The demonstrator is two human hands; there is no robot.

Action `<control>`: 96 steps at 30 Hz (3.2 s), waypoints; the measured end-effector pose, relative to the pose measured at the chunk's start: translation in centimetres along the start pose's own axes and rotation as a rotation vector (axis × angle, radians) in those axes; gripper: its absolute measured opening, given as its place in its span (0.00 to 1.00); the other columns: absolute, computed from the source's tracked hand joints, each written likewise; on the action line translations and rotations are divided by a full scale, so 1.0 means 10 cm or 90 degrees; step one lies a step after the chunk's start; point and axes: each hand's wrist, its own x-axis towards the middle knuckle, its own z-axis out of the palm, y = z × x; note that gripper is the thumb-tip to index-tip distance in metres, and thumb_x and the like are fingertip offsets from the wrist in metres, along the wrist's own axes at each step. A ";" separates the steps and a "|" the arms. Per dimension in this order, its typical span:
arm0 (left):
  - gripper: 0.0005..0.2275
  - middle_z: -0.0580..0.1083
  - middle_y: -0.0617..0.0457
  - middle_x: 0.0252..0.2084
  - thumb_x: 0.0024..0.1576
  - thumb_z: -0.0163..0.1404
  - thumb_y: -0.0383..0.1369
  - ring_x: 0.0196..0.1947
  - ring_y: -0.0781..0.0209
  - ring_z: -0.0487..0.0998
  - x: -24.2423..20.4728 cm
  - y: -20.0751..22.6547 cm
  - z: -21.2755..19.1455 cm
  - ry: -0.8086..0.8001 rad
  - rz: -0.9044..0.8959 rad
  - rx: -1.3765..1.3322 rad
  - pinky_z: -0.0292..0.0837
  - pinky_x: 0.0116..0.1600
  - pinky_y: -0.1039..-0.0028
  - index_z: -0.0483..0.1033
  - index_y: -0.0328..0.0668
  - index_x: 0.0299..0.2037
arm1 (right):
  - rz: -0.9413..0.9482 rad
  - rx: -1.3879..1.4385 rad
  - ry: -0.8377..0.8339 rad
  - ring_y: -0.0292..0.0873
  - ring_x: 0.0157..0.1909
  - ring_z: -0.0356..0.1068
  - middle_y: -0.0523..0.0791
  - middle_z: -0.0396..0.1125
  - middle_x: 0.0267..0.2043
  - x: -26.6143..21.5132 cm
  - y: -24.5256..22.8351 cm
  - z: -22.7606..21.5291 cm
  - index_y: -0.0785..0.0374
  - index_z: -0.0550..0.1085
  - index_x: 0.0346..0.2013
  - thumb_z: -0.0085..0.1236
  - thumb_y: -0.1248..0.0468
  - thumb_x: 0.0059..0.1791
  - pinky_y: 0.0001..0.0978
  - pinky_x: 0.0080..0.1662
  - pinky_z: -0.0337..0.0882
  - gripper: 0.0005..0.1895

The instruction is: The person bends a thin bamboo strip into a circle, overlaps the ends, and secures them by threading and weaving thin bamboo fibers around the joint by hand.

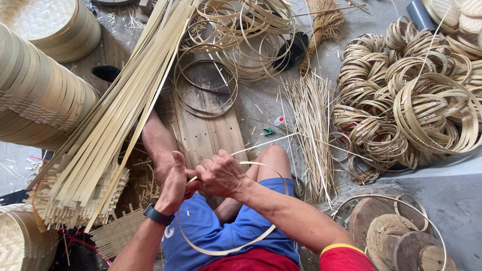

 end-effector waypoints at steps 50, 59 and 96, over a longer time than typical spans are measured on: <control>0.18 0.63 0.60 0.16 0.61 0.54 0.43 0.12 0.72 0.60 -0.36 -0.28 -0.54 0.190 0.091 -0.318 0.52 0.15 0.81 0.72 0.38 0.25 | 0.559 0.694 -0.091 0.32 0.24 0.62 0.36 0.65 0.23 -0.89 1.03 -0.19 0.64 0.79 0.39 0.52 0.52 0.57 0.24 0.27 0.65 0.18; 0.16 0.80 0.50 0.44 0.57 0.56 0.43 0.40 0.60 0.80 -0.27 -0.51 -0.93 0.513 0.143 0.100 0.77 0.44 0.71 0.80 0.46 0.52 | 0.606 0.685 0.052 0.38 0.30 0.72 0.44 0.75 0.31 -0.53 1.32 -0.22 0.61 0.80 0.43 0.54 0.52 0.54 0.28 0.33 0.74 0.16; 0.12 0.81 0.48 0.33 0.53 0.65 0.35 0.30 0.63 0.76 -1.15 -1.56 -2.41 0.651 0.069 0.222 0.72 0.36 0.70 0.84 0.33 0.40 | 0.818 0.729 -0.070 0.30 0.22 0.62 0.40 0.69 0.25 -1.53 0.74 0.87 0.67 0.80 0.38 0.55 0.59 0.55 0.23 0.26 0.62 0.14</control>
